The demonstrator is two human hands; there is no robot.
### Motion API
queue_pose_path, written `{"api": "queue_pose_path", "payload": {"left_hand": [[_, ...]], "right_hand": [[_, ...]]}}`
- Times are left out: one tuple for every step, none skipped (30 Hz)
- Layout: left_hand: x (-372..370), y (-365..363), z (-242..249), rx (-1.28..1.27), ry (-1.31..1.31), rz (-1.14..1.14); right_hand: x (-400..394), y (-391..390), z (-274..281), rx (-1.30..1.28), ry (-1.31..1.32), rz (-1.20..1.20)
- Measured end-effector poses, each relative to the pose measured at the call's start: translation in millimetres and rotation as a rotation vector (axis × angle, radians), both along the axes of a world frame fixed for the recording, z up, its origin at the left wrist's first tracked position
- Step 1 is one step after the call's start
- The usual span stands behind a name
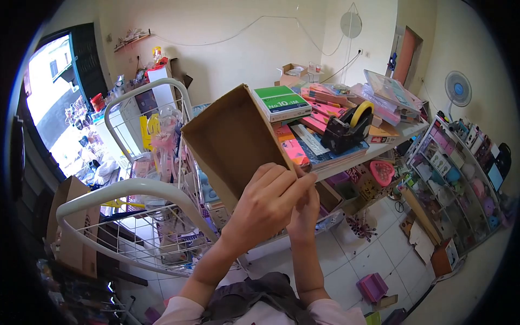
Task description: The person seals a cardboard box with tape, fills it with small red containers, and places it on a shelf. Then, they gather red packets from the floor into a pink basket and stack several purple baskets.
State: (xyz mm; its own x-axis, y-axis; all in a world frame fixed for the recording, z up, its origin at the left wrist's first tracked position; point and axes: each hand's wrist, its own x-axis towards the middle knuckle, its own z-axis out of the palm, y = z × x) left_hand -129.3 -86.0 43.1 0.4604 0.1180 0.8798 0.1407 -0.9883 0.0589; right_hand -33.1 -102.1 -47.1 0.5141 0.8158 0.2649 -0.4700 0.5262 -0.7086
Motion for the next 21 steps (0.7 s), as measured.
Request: {"api": "queue_pose_path", "payload": {"left_hand": [[-1.1, -2.4, 1.7, 0.023, 0.036, 0.018], [-2.6, -5.4, 3.4, 0.021, 0.037, 0.014], [-4.3, -8.4, 5.1, 0.030, 0.064, 0.024], [-5.4, -10.4, 5.3, 0.040, 0.093, 0.035], [-5.6, -11.1, 4.0, 0.041, 0.097, 0.031], [-5.4, -11.6, 1.9, 0.060, 0.122, 0.038], [-5.1, -12.6, -0.9, 0.076, 0.147, 0.044], [-4.0, -14.0, -4.2, 0.073, 0.152, 0.039], [-1.9, -15.7, -7.9, 0.089, 0.191, 0.056], [0.7, -17.6, -11.5, 0.107, 0.229, 0.074], [3.4, -20.2, -15.9, 0.107, 0.228, 0.069], [5.6, -23.7, -21.3, 0.122, 0.279, 0.064], [6.4, -27.0, -25.6, 0.137, 0.330, 0.060], [6.3, -29.5, -28.4, 0.136, 0.331, 0.056], [6.2, -31.4, -30.4, 0.130, 0.340, 0.067], [5.8, -33.5, -32.4, 0.124, 0.349, 0.079], [4.2, -36.8, -34.1, 0.125, 0.349, 0.076], [1.2, -41.2, -34.4, 0.081, 0.415, 0.084], [-1.9, -45.5, -33.0, 0.035, 0.481, 0.092], [-7.1, -50.2, -29.8, 0.034, 0.480, 0.090], [-15.8, -55.1, -22.8, -0.002, 0.349, -0.013]], "right_hand": [[-0.4, -2.4, -5.6, 0.075, 0.087, 0.132], [0.3, -3.5, -10.4, 0.151, 0.173, 0.264], [-0.2, -8.4, -13.1, 0.150, 0.174, 0.260], [-10.6, -18.1, 1.6, 0.127, 0.223, 0.236], [-16.7, -24.0, 9.3, 0.104, 0.271, 0.212], [-15.9, -27.0, 8.2, 0.104, 0.275, 0.208], [-13.7, -32.0, 5.8, 0.124, 0.141, 0.166], [-12.8, -36.7, 3.0, 0.143, 0.006, 0.124], [-13.2, -39.5, -0.8, 0.140, 0.010, 0.118], [-12.6, -40.7, -5.6, 0.180, 0.035, 0.079], [-11.5, -41.4, -9.9, 0.222, 0.059, 0.040], [-9.3, -41.2, -13.0, 0.222, 0.059, 0.036], [-7.4, -41.9, -16.7, 0.214, 0.050, 0.049], [-5.8, -43.1, -21.0, 0.206, 0.041, 0.062], [-4.1, -44.2, -25.4, 0.199, 0.031, 0.075], [-2.5, -45.4, -30.1, 0.193, 0.022, 0.087], [-1.0, -46.6, -34.8, 0.187, 0.012, 0.100], [-0.2, -48.8, -40.5, 0.180, 0.002, 0.114], [4.0, -49.7, -44.0, 0.172, -0.008, 0.127], [10.6, -50.8, -46.7, 0.164, -0.019, 0.142], [18.1, -51.7, -49.3, 0.157, -0.030, 0.156]]}}
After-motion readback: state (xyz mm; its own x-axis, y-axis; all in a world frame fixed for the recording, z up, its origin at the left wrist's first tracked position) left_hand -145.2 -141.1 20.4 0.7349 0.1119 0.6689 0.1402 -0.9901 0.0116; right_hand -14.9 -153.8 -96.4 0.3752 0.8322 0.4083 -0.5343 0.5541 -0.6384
